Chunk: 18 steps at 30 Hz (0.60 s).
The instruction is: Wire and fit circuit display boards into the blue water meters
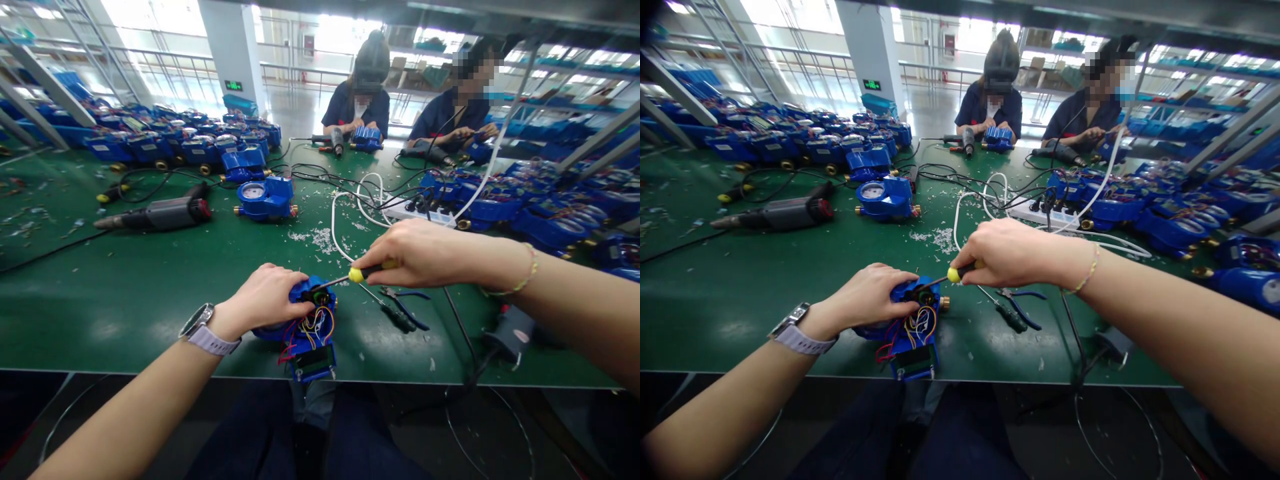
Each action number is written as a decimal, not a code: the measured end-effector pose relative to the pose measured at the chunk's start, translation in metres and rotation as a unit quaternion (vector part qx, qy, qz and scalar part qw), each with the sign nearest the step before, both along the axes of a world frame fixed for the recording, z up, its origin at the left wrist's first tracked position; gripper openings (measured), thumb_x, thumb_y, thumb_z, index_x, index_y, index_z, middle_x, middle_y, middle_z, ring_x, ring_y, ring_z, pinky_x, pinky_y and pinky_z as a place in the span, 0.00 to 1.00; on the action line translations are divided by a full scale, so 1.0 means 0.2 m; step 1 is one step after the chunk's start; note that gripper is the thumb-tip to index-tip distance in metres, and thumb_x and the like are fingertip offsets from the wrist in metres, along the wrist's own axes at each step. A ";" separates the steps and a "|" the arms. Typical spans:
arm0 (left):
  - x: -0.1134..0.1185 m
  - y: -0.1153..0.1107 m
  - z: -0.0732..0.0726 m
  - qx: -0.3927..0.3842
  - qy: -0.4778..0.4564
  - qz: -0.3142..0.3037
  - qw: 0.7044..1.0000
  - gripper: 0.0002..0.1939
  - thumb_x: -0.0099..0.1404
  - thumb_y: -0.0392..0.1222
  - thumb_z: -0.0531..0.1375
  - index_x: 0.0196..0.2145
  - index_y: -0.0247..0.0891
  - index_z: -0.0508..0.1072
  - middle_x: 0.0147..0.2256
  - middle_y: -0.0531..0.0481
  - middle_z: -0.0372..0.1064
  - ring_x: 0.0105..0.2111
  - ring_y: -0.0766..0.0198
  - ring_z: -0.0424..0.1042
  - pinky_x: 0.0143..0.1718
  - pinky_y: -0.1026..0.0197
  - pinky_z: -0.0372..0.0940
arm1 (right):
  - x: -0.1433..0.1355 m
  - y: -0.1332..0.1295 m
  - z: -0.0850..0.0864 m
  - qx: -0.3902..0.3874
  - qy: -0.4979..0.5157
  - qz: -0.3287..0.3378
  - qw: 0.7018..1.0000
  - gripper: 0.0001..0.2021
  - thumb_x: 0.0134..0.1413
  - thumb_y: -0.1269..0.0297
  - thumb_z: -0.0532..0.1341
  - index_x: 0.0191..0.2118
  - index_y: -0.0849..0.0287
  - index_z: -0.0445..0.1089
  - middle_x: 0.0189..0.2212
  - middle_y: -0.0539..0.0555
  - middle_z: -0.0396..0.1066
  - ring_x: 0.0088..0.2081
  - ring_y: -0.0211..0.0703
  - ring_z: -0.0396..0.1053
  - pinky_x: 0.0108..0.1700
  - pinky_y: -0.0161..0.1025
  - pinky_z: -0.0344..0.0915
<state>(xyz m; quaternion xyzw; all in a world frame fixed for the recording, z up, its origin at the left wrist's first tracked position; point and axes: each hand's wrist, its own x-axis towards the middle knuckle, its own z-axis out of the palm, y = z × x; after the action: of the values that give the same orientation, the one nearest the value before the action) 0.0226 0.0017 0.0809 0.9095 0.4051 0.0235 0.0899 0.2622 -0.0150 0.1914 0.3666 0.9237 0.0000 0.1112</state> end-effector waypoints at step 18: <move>0.00 -0.05 -0.02 -0.075 -0.099 0.132 0.983 0.29 0.67 0.56 0.51 0.58 0.36 0.67 0.57 0.42 0.69 0.56 0.49 0.69 0.56 0.50 0.64 | 0.20 -0.11 -0.36 0.062 0.148 -0.324 0.932 0.21 0.55 0.69 0.56 0.55 0.60 0.66 0.45 0.58 0.76 0.38 0.50 0.75 0.37 0.42 0.67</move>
<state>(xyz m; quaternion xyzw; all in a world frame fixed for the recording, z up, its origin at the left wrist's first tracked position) 0.0228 -0.0089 0.0763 0.8316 0.5117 0.0951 0.1937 0.3030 -0.0363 0.1196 0.6481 0.7588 -0.0327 -0.0556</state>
